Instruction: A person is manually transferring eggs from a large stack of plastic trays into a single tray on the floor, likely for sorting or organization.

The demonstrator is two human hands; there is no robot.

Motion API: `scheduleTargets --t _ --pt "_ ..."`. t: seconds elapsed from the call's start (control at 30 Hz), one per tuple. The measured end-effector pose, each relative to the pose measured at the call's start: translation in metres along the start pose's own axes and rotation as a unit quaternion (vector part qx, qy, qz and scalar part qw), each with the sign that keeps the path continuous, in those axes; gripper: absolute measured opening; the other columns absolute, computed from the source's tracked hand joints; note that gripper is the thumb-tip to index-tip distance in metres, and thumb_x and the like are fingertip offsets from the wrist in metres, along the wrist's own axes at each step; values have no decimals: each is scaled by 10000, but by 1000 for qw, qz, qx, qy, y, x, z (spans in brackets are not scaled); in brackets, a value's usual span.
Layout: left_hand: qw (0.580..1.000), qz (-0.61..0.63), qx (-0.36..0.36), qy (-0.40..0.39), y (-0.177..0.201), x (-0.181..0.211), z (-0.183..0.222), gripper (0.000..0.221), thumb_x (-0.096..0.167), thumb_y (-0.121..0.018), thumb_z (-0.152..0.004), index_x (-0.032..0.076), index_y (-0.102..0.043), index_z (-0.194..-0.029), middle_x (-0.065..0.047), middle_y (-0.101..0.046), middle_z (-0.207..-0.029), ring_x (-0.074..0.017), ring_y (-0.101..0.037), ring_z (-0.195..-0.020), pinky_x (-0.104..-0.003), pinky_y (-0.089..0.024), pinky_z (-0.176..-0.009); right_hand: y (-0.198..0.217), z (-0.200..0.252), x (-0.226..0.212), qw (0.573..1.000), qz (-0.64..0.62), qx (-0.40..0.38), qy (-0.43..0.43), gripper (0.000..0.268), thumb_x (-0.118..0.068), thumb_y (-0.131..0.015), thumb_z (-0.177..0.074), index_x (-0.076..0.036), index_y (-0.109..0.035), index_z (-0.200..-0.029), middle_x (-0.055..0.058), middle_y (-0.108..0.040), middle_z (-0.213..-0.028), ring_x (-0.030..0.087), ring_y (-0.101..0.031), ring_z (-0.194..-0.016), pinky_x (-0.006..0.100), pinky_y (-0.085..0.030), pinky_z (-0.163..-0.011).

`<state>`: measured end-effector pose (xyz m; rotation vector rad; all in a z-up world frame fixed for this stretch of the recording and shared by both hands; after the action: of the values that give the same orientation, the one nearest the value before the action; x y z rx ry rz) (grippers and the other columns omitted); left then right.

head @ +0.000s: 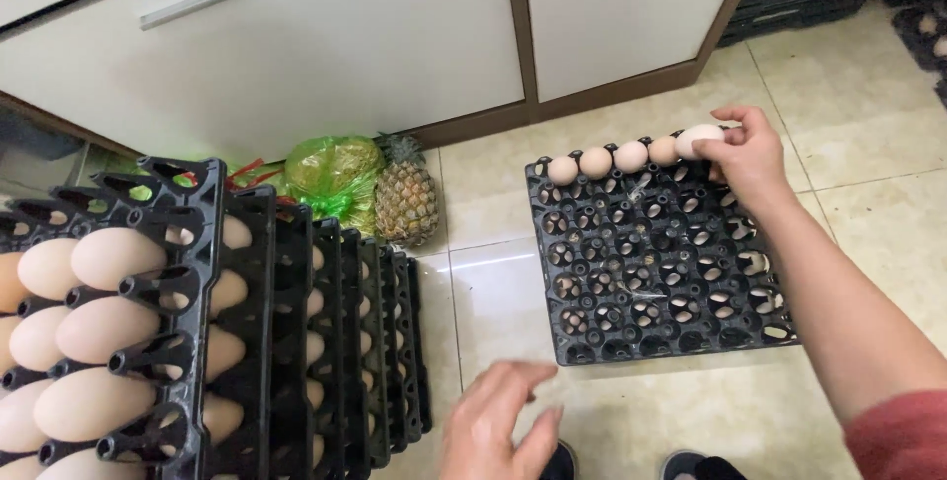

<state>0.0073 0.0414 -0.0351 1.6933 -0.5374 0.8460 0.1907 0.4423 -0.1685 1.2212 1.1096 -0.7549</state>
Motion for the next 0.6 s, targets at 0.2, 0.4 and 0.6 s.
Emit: scheduleTargets --t 0.2,0.4,0.6 --pt "997 -62 20 -30 -11 27 -59 593 159 -683 -803 86 -556 -1378 -128 -618 -1250 -321 -650 -1014 -398 -537 -827 -38 91 -69 972 -106 -207 14 784 68 -644 -757 -92 -449 -1500 161 -681 -1126 211 -615 -819 280 -457 -631" --pt "990 -135 13 -42 -6 45 -71 524 168 -654 -826 96 -540 -1333 -206 -601 -1005 -430 -629 -754 -529 -516 -620 -71 167 -142 950 68 -301 56 893 48 -773 -637 -215 -591 -1471 80 -780 -756 183 -562 -546 303 -462 -530" --pt "993 -117 2 6 49 72 -57 303 202 -624 -798 58 -556 -1056 -170 -667 -929 -389 -666 -748 -491 -533 -650 -71 190 -165 945 -37 -318 66 901 103 -781 -682 -134 -547 -1519 152 -805 -937 223 -586 -599 346 -506 -578"
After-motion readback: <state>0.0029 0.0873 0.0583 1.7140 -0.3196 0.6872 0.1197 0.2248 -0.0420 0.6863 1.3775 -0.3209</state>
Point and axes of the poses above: each hand's wrist, its own z-axis away from the middle knuckle, its own y-axis out of the back of the hand, x = y × z, the point moved 5 cm from there along -z, towards the middle knuckle
